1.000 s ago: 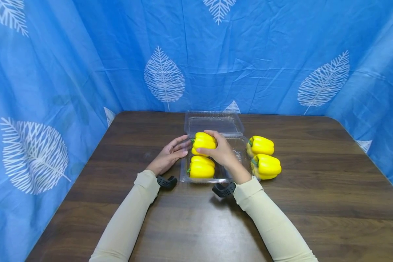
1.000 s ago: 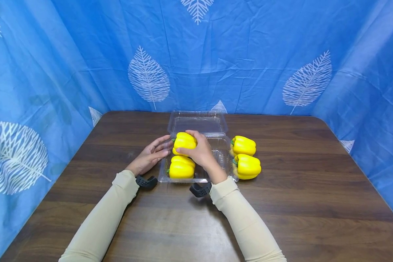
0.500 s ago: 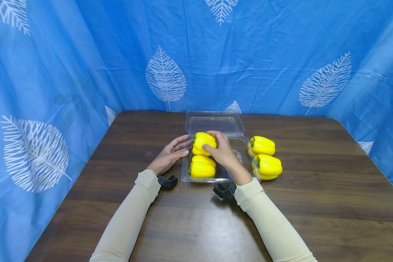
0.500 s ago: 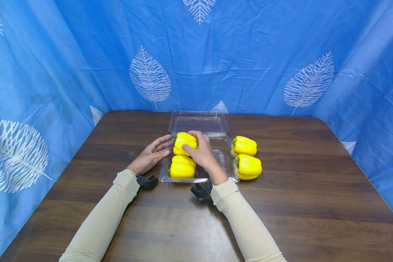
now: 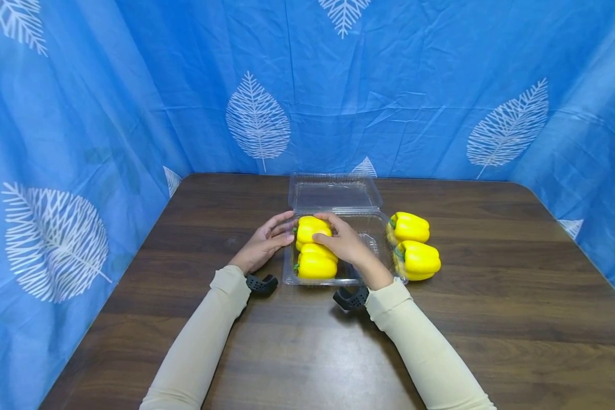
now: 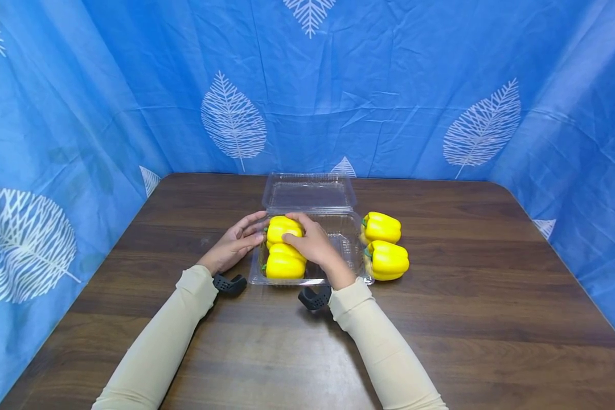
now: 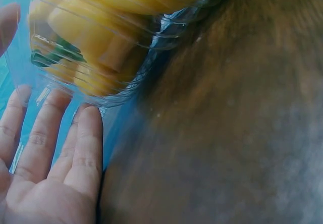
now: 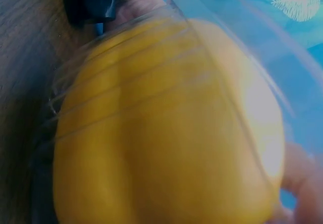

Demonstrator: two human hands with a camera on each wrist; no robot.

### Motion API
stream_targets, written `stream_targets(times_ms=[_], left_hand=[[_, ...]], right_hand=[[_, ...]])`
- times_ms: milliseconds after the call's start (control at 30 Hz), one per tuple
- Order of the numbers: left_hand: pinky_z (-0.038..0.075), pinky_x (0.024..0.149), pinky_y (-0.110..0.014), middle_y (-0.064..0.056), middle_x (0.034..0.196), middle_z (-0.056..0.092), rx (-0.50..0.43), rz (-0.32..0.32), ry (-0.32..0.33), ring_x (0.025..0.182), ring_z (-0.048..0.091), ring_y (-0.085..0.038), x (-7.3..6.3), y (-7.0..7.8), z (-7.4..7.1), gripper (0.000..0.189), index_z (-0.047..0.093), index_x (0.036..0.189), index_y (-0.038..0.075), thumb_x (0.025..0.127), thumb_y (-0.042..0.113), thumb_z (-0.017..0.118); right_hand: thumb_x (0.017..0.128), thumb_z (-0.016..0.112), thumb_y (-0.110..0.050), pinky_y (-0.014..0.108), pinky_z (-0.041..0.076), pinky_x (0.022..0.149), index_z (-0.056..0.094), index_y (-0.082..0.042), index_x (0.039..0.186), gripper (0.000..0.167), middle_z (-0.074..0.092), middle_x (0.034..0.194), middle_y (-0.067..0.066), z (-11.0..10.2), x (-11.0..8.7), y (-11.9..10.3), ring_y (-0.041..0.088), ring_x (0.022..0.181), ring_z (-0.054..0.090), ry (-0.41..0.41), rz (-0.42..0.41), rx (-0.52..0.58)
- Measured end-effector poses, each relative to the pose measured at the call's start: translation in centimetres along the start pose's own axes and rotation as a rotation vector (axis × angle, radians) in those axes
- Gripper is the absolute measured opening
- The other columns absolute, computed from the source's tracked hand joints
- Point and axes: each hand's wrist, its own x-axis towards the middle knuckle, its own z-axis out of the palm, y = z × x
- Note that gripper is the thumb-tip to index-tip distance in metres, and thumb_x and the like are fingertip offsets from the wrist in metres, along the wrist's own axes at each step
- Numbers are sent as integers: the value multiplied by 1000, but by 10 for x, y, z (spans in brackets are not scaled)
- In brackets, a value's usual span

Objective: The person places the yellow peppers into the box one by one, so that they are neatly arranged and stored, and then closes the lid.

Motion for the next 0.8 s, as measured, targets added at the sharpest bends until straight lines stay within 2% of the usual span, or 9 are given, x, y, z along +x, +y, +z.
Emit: stream_targets(times_ms=[367,633,800], left_hand=[[30,130,-47,-18,173,36,-8,5,-1,157,38,-37,-3,1,-2,71,30,170,11,106,10,62],[32,130,-49,-15,172,38,6,-6,7,157,39,-34,-1,0,-1,71,32,170,14,106,13,64],[33,129,-49,-16,172,38,6,-1,0,157,39,-34,2,0,0,70,32,169,13,107,13,63]], right_hand=[[108,62,-25,57,56,103,42,-13,165,62,52,156,25,0,1,-2,43,131,59,-29,5,-57],[107,66,-21,53,56,101,45,-9,164,62,55,146,26,-3,0,-2,41,127,58,-19,3,-16],[106,67,-18,54,58,103,45,-4,163,63,54,151,27,-10,-4,-5,43,132,58,-26,-27,-76]])
